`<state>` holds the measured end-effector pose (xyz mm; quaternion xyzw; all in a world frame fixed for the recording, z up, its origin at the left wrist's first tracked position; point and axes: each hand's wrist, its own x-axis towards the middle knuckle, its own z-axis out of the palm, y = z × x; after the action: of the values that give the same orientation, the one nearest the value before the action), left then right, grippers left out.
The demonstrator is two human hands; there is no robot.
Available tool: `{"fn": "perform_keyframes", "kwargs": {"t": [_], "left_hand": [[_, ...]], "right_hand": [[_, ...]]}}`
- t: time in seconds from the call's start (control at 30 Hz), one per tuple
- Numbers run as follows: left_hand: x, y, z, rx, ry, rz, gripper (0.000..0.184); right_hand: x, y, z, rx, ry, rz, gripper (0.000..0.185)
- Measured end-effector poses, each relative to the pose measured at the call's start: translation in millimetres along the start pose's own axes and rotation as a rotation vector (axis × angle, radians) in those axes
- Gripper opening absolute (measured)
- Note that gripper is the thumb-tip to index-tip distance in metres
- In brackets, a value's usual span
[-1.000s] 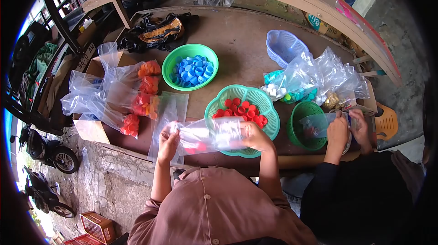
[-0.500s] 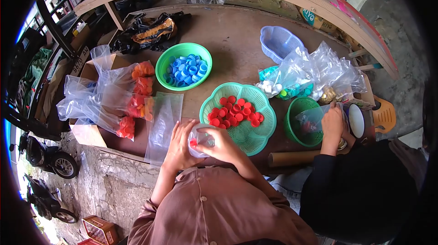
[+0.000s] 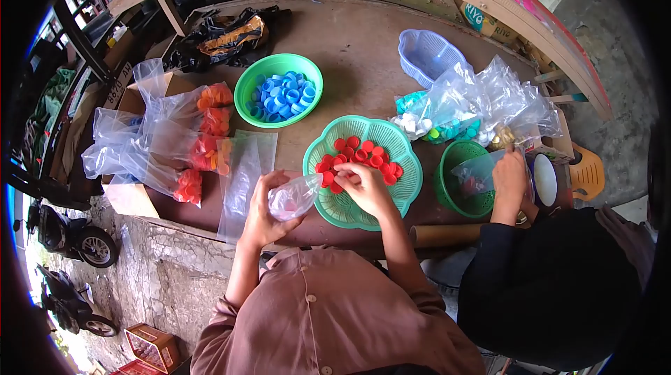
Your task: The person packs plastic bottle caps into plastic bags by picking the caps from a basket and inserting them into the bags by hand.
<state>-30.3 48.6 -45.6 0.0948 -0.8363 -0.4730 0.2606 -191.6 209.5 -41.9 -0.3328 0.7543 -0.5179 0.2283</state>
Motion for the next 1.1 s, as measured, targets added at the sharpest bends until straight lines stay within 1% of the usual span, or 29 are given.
{"fn": "perform_keyframes", "kwargs": {"t": [0.03,0.1,0.13,0.17,0.23,0.3,0.4,0.43,0.47,0.5,0.53,0.57,0.63,0.67,0.7,0.73,0.77,0.83,0.9,0.93,1.0,1.03,1.1], "left_hand": [[2.5,-0.2,2.5,0.01,-0.008,0.044,0.081],[3.7,1.9,6.3,0.001,0.003,0.039,0.083],[5.1,1.1,8.3,-0.006,-0.009,0.065,0.083],[5.9,0.2,11.0,-0.015,-0.022,0.088,0.083],[6.1,-6.7,17.4,-0.029,-0.06,0.075,0.084],[10.1,-9.4,21.0,-0.038,-0.091,0.066,0.085],[16.5,-8.0,22.9,0.04,-0.149,0.089,0.089],[17.9,-9.6,24.2,0.067,-0.171,0.046,0.091],[20.0,-9.9,25.2,0.093,-0.193,0.003,0.092],[22.5,-8.4,25.3,0.092,-0.197,0.002,0.092],[25.6,-3.6,24.4,0.121,-0.217,-0.022,0.096],[28.2,-0.3,23.7,0.152,-0.236,-0.046,0.099],[32.0,1.5,22.7,0.167,-0.269,-0.062,0.101],[32.6,1.9,21.7,0.18,-0.304,-0.08,0.103],[33.3,2.0,20.9,0.182,-0.3,-0.08,0.103],[33.6,1.8,20.7,0.183,-0.317,-0.103,0.105],[33.7,1.4,20.8,0.183,-0.334,-0.127,0.106],[33.4,1.0,21.5,0.175,-0.327,-0.116,0.107],[32.9,4.1,20.5,0.142,-0.313,-0.074,0.107],[32.5,4.3,20.4,0.143,-0.311,-0.079,0.107],[30.7,4.6,20.0,0.165,-0.315,-0.006,0.106],[29.9,5.3,19.7,0.166,-0.315,-0.01,0.106],[28.3,7.0,19.1,0.136,-0.308,-0.015,0.106]], "right_hand": [[2.0,6.8,5.9,0.004,0.002,0.003,0.019],[10.9,35.9,16.9,-0.601,0.11,-0.099,0.02],[11.3,46.0,22.8,-0.613,0.059,-0.011,0.021],[7.5,55.6,27.4,-0.699,0.044,-0.065,0.019],[8.1,72.4,36.3,-0.788,0.017,0.003,0.015],[7.9,83.8,38.8,-0.789,0.056,-0.005,0.016],[3.1,86.1,33.2,-0.762,0.129,-0.036,0.016],[0.7,83.8,28.9,-0.738,0.168,-0.058,0.015],[-0.8,81.3,23.9,-0.737,0.169,-0.053,0.015],[-1.9,78.0,17.9,-0.726,0.182,-0.005,0.011],[-3.8,74.2,12.4,-0.713,0.194,0.042,0.007],[-6.4,70.9,7.8,-0.711,0.194,0.044,0.007],[-10.3,67.0,-1.1,-0.639,0.355,0.084,0.01],[-11.3,71.8,-5.8,-0.58,0.398,0.033,0.014],[-11.1,76.9,-12.0,-0.493,0.363,0.033,0.017],[-10.3,75.0,-17.9,-0.364,0.357,-0.016,0.018],[-9.4,64.8,-22.3,-0.236,0.349,-0.063,0.018],[-10.7,40.2,-26.7,0.045,0.355,-0.055,0.017],[-13.4,3.5,-31.3,0.034,0.349,-0.177,0.016],[-15.2,-10.5,-31.8,-0.026,0.333,-0.259,0.014],[-17.8,-44.4,-28.9,-0.157,0.3,-0.412,0.012],[-21.7,-55.5,-21.9,-0.043,0.227,-0.293,0.013],[-20.4,-52.4,-7.7,-0.222,0.114,-0.387,0.024]]}}
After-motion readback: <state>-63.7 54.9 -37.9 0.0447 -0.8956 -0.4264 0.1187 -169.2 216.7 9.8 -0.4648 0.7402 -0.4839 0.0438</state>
